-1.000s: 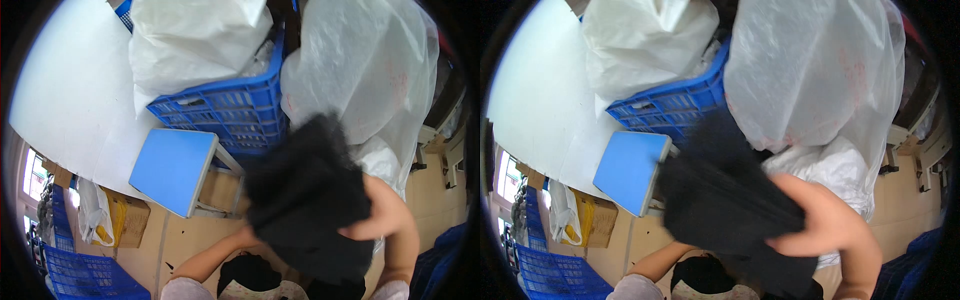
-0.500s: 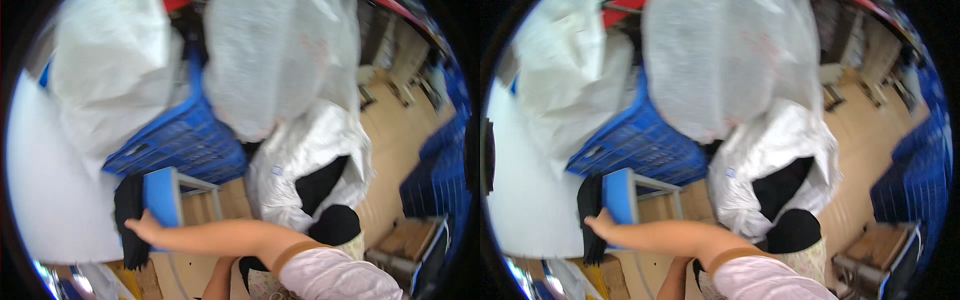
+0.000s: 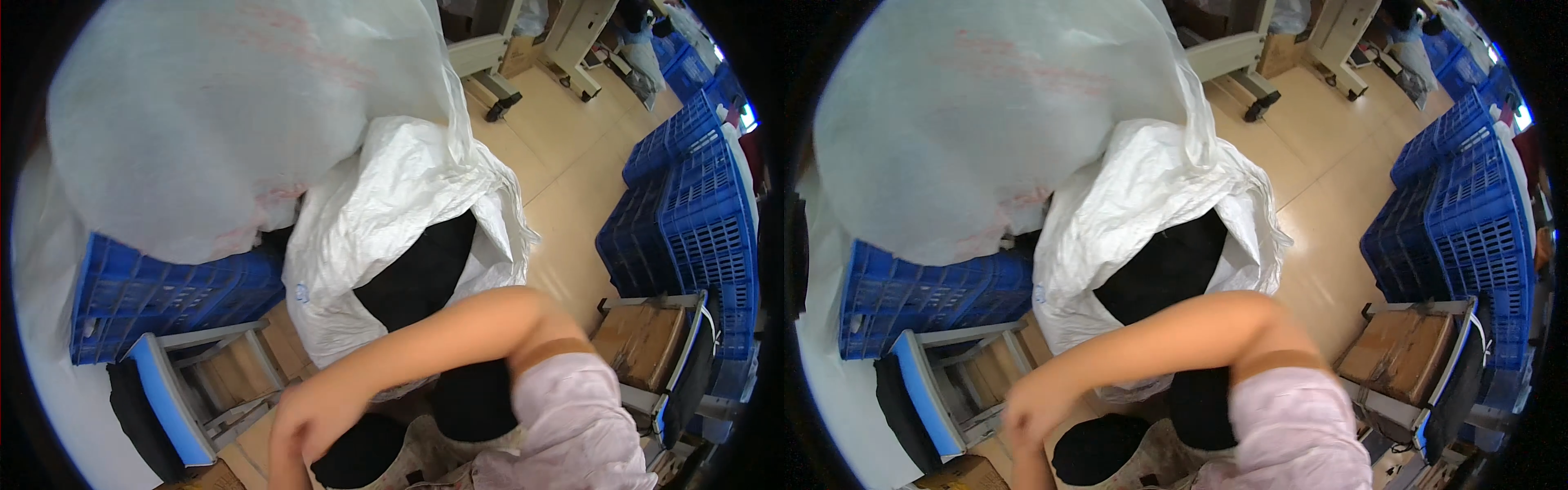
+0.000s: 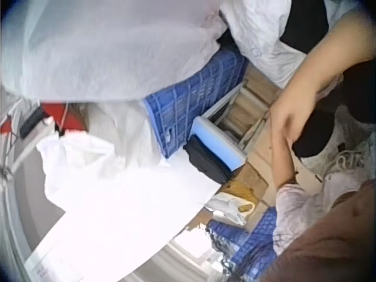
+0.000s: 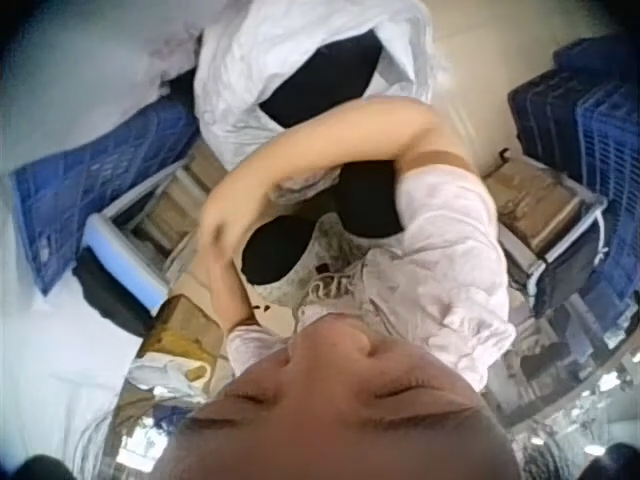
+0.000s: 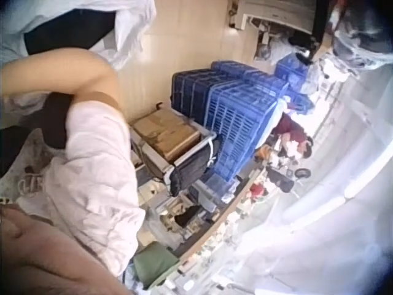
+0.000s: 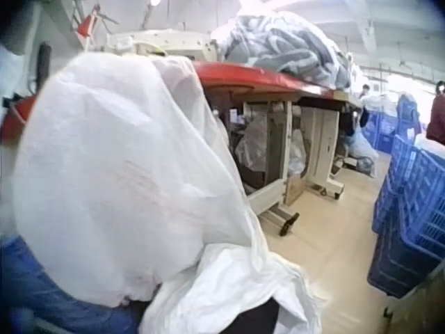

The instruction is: Sorting and stacking black fabric pieces from a large bag before moving them across the factory floor.

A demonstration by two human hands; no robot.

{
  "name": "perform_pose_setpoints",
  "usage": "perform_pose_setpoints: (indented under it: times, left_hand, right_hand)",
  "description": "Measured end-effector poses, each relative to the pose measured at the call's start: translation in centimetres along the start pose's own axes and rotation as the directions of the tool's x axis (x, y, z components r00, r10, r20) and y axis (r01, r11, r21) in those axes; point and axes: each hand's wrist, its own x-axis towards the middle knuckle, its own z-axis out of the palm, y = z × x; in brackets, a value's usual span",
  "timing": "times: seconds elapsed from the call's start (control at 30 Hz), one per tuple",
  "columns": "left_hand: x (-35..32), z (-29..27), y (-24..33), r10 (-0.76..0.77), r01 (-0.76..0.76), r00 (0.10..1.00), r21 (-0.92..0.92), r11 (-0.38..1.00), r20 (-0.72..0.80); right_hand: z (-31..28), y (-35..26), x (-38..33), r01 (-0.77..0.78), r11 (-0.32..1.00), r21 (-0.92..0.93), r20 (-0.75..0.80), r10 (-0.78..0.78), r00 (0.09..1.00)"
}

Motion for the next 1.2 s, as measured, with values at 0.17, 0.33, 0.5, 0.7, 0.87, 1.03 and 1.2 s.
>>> perform_pose_setpoints:
  times: [0.17, 0.33, 0.5, 0.7, 0.87, 1.03, 1.2]
  left_hand:
    - [9.9, 2.0, 10.2, 0.083, -0.058, 0.968, -0.112, 0.992, 0.237]
    - [19.4, 7.1, 11.3, 0.144, -0.217, 0.969, 0.411, 0.885, 0.201]
    - [24.5, 9.5, 8.3, -0.025, 0.005, 0.999, 0.663, 0.748, 0.02]
    - [24.9, 7.9, 6.9, 0.027, -0.042, 0.999, 0.428, 0.903, 0.041]
    - [24.4, 6.7, 4.7, 0.024, -0.009, 0.999, 0.411, 0.912, -0.032]
    - [25.0, 7.1, 5.7, 0.064, -0.052, 0.997, 0.296, 0.954, -0.031]
    - [26.8, 6.8, 6.5, 0.194, -0.153, 0.975, 0.305, 0.94, -0.109]
  right_hand:
    - [-2.0, 6.6, -24.5, -0.387, 0.672, 0.631, -0.608, 0.738, 0.292]
    - [-0.5, 16.0, -28.9, 0.481, 0.501, 0.72, -0.522, 0.847, -0.1]
    - [-2.2, 18.9, -29.6, 0.526, 0.668, 0.527, -0.605, 0.729, -0.32]
    - [-3.3, 19.2, -29.7, 0.446, 0.687, 0.573, -0.675, 0.705, -0.219]
    - [-3.3, 18.9, -26.3, 0.252, 0.832, 0.495, -0.818, 0.544, -0.19]
    - [-4.9, 22.5, -25.0, 0.185, 0.895, 0.405, -0.867, 0.44, -0.235]
    - [-6.1, 21.0, -21.7, 0.189, 0.96, 0.205, -0.814, 0.275, -0.511]
